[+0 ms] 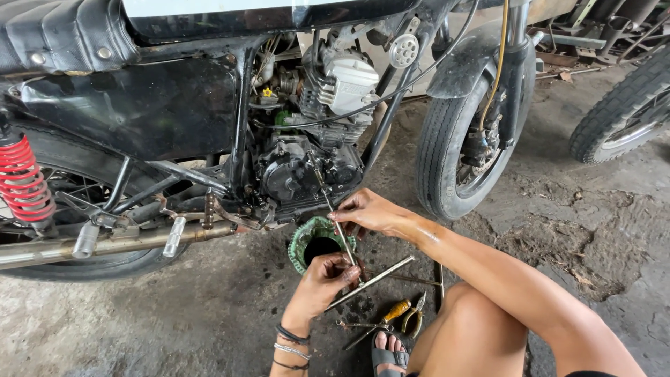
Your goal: The person uses a wrench to loosen and remove the drain plug from the motorcycle engine, allowing used oil to drain into a green container placed below. The person continues to turn the plug until it is fully removed and oil flows out.
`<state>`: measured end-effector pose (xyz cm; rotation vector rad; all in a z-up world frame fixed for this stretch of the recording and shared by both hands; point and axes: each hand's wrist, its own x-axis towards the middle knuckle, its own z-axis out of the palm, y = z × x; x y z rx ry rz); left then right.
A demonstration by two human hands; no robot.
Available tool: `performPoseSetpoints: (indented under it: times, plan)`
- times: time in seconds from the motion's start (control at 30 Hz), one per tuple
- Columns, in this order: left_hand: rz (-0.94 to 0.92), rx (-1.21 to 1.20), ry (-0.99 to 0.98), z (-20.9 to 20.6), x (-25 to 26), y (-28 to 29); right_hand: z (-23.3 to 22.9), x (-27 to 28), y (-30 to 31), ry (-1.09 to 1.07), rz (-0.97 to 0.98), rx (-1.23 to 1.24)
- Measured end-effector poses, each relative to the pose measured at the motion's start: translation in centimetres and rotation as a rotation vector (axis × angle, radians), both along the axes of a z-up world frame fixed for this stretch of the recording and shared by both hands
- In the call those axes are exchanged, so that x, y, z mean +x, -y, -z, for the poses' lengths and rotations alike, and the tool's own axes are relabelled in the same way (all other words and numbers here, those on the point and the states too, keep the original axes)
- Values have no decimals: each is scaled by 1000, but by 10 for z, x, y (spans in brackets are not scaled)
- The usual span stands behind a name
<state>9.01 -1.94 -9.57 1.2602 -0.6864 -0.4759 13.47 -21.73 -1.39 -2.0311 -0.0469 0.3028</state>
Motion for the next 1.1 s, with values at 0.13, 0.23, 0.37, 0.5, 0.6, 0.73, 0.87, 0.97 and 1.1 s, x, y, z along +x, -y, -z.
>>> performPoseSetpoints:
  times: [0.13, 0.23, 0.37, 0.5, 0.6, 0.73, 0.87, 0.97, 1.1]
  plan:
    - [298, 52, -53, 15, 32, -15, 4, 2, 0, -80, 9, 80]
    - [425, 17, -101, 43, 50, -18, -5, -3, -5, -178, 83, 89]
    - [382, -294, -377, 49, 28, 4, -9, -8, -7, -305, 211, 116]
    - [258, -502, -480, 82, 13, 32, 1, -9, -2, -226, -74, 400]
    - [64, -451, -510, 92, 8, 35, 1, -7, -3, -172, -92, 370]
    - [62, -386, -453, 66, 10, 17, 5, -5, -1, -224, 20, 113]
    - [28, -243, -302, 59, 19, 7, -5, -8, -7, -142, -23, 53]
    - [86, -273, -386, 75, 27, 4, 11, 0, 0, -142, -92, 186]
    - [204, -331, -325, 80, 30, 8, -2, -5, -9, -410, 104, 15]
